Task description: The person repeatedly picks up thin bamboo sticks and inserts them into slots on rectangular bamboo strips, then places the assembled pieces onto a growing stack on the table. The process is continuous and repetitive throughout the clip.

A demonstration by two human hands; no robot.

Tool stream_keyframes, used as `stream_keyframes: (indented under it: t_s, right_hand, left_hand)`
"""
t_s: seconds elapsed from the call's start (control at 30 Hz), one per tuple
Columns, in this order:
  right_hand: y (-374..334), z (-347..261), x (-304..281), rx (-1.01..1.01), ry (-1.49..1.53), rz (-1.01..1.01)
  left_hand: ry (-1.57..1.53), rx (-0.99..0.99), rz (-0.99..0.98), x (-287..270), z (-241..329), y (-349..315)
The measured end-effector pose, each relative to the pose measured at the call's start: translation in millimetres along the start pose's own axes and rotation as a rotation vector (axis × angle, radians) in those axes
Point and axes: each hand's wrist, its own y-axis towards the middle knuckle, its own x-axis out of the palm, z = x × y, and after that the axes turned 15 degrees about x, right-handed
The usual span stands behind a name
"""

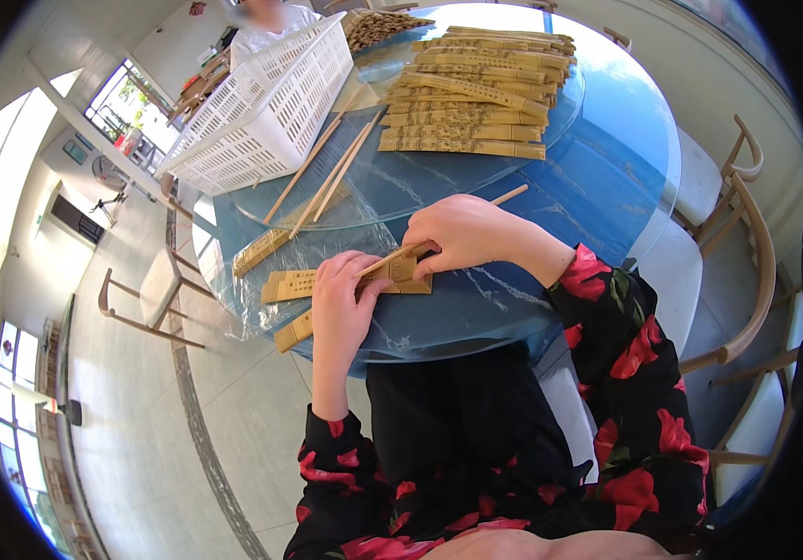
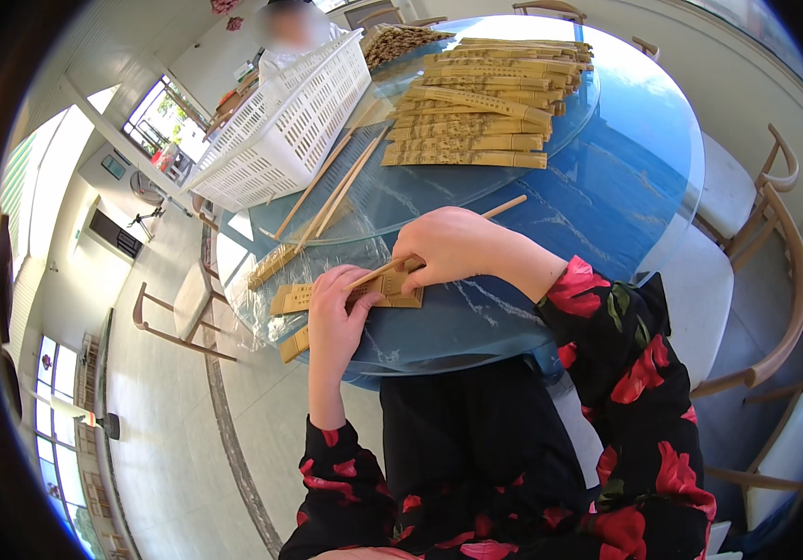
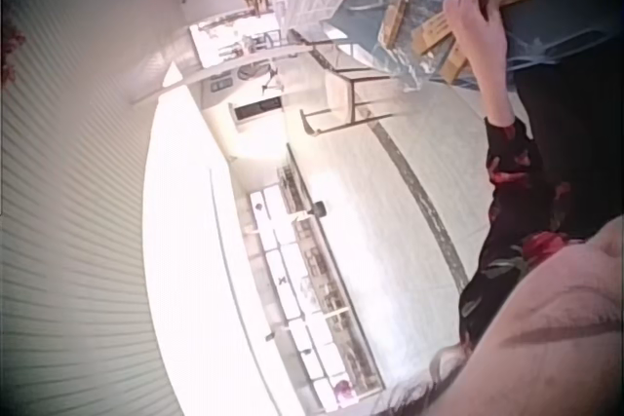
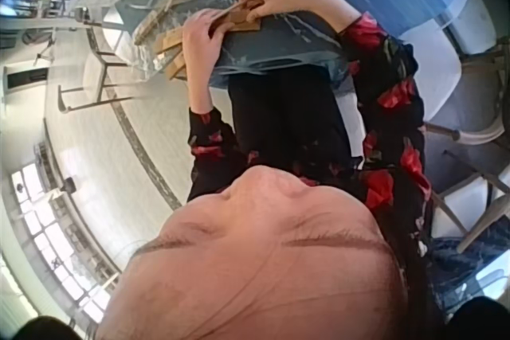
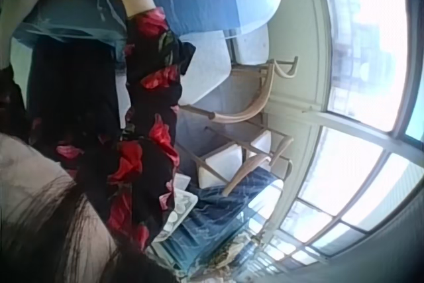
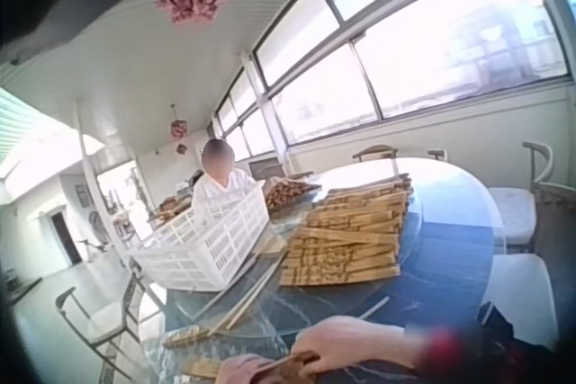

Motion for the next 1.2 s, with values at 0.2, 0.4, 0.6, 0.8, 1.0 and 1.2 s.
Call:
stream_keyframes:
  t_s: [0.2,0.4,0.6,0.8,1.0,1.2]
  right_hand:
    - [-0.5,1.9,-1.7,0.076,0.055,0.029]
    - [-1.4,-2.7,-3.8,0.063,0.035,-0.013]
    - [-1.8,-2.2,0.7,0.049,0.027,-0.036]
    - [-1.9,-2.9,1.3,0.076,0.033,-0.029]
    - [-1.2,-2.1,1.9,0.097,0.033,-0.035]
    - [-0.5,-2.6,1.4,0.133,0.053,-0.061]
  left_hand:
    - [0.007,0.013,0.004,1.5,1.0,0.1]
    - [0.014,0.013,-0.009,1.5,-2.5,-0.6]
    - [0.024,0.005,-0.010,-0.9,5.9,2.4]
    - [0.030,0.019,-0.015,0.0,4.1,1.0]
    - [0.041,0.017,-0.010,0.1,4.8,1.8]
    - [0.044,0.008,-0.007,0.7,4.1,0.9]
